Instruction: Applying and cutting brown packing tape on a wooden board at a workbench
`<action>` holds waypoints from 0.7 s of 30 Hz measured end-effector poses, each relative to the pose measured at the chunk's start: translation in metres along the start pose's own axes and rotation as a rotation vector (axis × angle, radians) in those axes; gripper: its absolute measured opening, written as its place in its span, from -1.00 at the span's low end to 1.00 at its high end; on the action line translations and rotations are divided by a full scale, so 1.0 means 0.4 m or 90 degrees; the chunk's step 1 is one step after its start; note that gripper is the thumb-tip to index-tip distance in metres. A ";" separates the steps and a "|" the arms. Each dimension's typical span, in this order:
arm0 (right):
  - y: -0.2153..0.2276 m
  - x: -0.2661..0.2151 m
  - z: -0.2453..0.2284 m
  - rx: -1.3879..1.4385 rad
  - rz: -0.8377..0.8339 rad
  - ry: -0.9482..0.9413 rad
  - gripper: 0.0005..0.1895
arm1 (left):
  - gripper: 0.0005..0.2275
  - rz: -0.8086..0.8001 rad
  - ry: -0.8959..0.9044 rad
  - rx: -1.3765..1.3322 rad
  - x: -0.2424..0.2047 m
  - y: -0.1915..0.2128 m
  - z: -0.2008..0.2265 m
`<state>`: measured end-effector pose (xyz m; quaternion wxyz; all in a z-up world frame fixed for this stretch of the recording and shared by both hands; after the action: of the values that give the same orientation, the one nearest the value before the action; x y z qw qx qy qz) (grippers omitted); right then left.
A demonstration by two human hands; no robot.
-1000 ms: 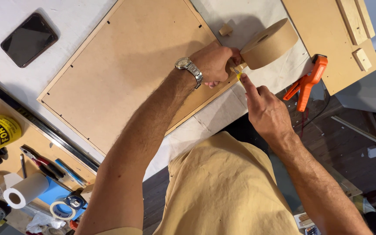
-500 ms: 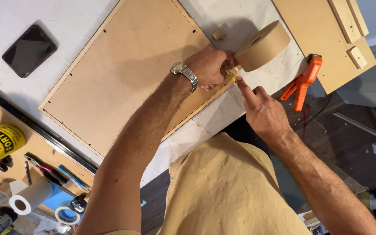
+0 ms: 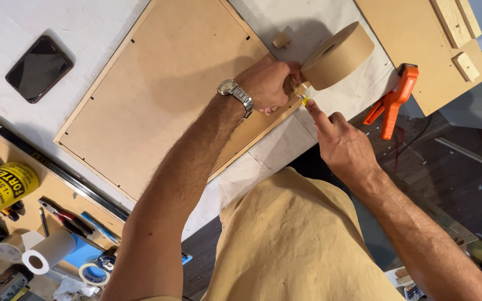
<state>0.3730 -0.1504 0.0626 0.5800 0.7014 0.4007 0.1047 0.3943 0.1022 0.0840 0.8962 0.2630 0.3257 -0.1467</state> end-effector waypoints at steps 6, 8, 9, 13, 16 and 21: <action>0.010 -0.019 0.004 0.010 0.009 0.008 -0.32 | -0.58 -0.005 0.000 0.034 -0.007 0.005 0.003; 0.029 -0.030 0.000 0.023 0.000 0.002 -0.32 | -0.61 0.002 -0.022 0.043 0.003 -0.002 -0.008; 0.038 -0.036 -0.002 0.036 -0.010 -0.003 -0.32 | -0.65 0.010 -0.044 0.052 0.007 -0.005 -0.013; 0.024 -0.061 0.022 0.005 -0.005 -0.011 -0.37 | -0.72 0.011 -0.019 0.020 0.006 -0.005 -0.013; 0.096 -0.067 0.004 -0.098 0.042 0.177 -0.65 | -0.73 0.038 -0.049 0.024 0.013 -0.019 -0.027; 0.224 -0.060 0.078 0.177 0.301 0.024 -0.48 | -0.59 0.193 -0.146 0.056 0.019 -0.080 -0.095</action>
<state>0.4159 -0.1899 0.1412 0.4301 0.8463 0.2470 0.1945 0.3668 0.0967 0.0424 0.9271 0.3293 0.1713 -0.0529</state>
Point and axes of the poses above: each hand's wrist, its own x-axis towards the middle knuckle, its own y-axis out of the back of the hand, z = x × y, the point moved 1 cm from there along x, towards the middle knuckle, and after that the axes turned 9 degrees about z, right-handed, at the moved point
